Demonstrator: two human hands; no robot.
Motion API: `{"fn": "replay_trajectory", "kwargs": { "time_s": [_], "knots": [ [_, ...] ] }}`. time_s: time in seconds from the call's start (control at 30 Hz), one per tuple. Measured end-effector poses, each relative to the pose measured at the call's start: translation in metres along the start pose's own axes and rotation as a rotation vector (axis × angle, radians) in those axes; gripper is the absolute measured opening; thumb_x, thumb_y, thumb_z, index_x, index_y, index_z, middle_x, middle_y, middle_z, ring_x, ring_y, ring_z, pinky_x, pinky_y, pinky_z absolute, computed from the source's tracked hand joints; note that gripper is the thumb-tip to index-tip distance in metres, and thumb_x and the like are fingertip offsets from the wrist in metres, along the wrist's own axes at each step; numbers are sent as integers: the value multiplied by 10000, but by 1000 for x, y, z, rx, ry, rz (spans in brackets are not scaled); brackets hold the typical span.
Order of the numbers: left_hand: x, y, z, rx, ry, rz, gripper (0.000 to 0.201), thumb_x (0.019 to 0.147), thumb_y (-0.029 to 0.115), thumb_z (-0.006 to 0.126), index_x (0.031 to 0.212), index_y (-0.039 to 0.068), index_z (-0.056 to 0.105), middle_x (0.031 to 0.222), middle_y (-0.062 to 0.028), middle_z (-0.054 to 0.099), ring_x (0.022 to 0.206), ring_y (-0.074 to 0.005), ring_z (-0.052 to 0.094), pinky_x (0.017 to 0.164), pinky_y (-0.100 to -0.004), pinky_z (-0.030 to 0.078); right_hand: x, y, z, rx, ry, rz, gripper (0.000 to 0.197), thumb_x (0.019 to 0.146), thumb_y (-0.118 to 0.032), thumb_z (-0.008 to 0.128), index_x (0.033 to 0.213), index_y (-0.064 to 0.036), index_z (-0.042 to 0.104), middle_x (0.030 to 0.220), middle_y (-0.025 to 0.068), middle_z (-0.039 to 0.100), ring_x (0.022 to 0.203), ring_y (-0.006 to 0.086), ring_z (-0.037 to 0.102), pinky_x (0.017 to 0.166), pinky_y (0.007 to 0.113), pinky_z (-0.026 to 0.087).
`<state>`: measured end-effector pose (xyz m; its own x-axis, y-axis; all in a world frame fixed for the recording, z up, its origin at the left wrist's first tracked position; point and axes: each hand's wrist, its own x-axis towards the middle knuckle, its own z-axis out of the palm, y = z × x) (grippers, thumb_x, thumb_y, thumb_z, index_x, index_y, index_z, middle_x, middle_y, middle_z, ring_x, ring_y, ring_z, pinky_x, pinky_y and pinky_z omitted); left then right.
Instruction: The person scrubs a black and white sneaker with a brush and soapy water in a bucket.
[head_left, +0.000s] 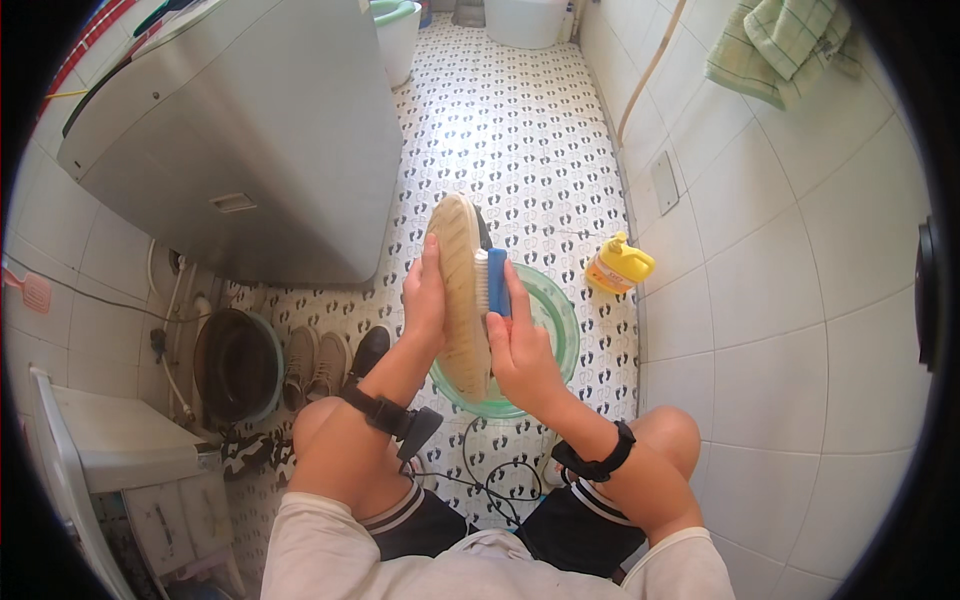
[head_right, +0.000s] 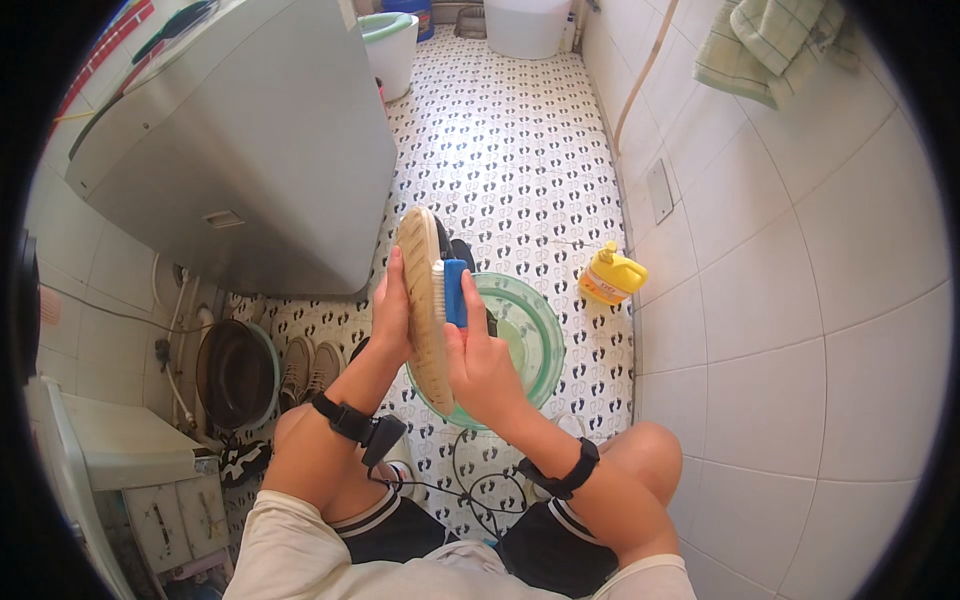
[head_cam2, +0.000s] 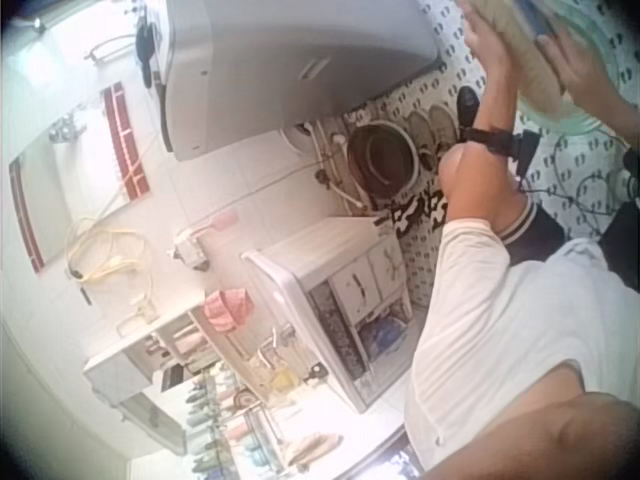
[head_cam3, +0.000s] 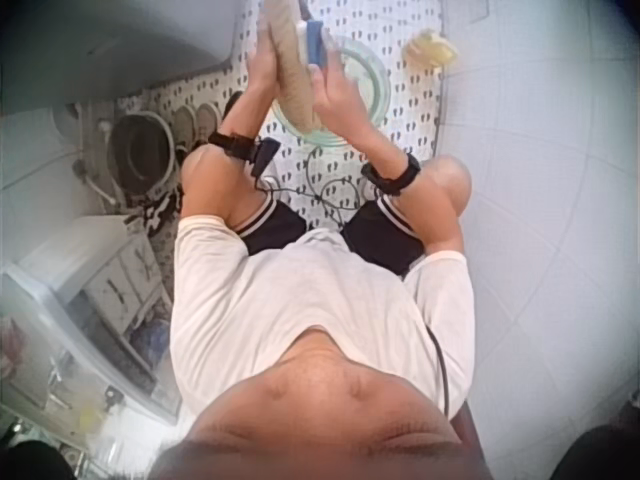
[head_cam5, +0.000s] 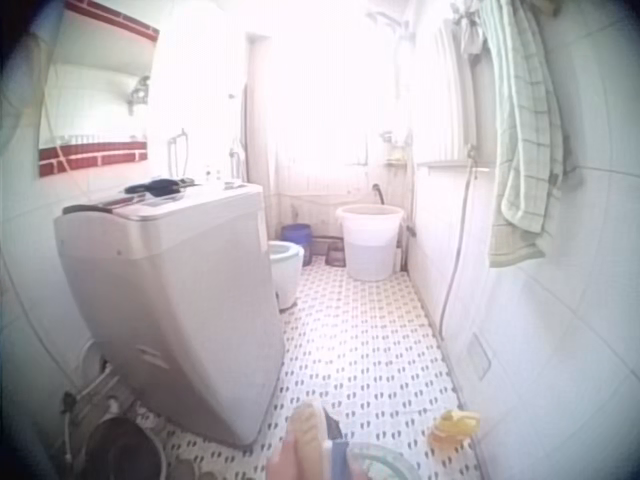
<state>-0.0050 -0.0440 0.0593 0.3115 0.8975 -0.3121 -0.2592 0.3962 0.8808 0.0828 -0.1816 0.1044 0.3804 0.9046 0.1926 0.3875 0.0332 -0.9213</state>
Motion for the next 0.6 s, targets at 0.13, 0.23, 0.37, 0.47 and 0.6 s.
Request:
{"fn": "replay_trajectory", "kwargs": {
  "time_s": [0.13, 0.23, 0.37, 0.47, 0.6],
  "knots": [
    [-10, 3, 8, 25, -6, -53, 639, 999, 592, 509, 1153, -15, 637, 1036, -83, 669, 888, -141, 639, 814, -306, 529, 12, 1, -6, -39, 35, -13, 617, 1013, -146, 493, 1566, -61, 234, 677, 212, 628, 592, 389, 646, 555, 455, 478],
    [-9, -8, 7, 34, -35, -91, 626, 990, 583, 536, 1142, -15, 640, 1007, -72, 670, 874, -134, 636, 794, -300, 527, 26, -5, -16, -43, 57, 8, 615, 1012, -148, 497, 1566, -66, 240, 669, 207, 626, 584, 389, 642, 552, 451, 476],
    [0, -12, 3, 75, -33, -78, 625, 982, 580, 559, 1139, -19, 640, 994, -69, 671, 864, -127, 634, 759, -290, 524, 15, 2, -9, -42, 86, 31, 611, 1015, -155, 487, 1567, -64, 242, 662, 199, 621, 579, 385, 641, 548, 449, 476],
    [2, -6, 0, 34, 4, -30, 627, 978, 578, 569, 1113, -29, 647, 972, -63, 670, 849, -124, 630, 747, -283, 519, -6, 7, 4, -9, 54, 31, 626, 1018, -161, 484, 1579, -75, 219, 665, 193, 616, 594, 368, 652, 563, 448, 482],
    [-2, -3, -1, 74, 0, -10, 619, 976, 568, 579, 1082, -37, 654, 960, -62, 671, 842, -120, 627, 750, -281, 517, 4, 4, -5, -49, 37, 38, 621, 1021, -156, 481, 1581, -84, 223, 703, 209, 632, 628, 368, 668, 591, 443, 497]
  ]
}}
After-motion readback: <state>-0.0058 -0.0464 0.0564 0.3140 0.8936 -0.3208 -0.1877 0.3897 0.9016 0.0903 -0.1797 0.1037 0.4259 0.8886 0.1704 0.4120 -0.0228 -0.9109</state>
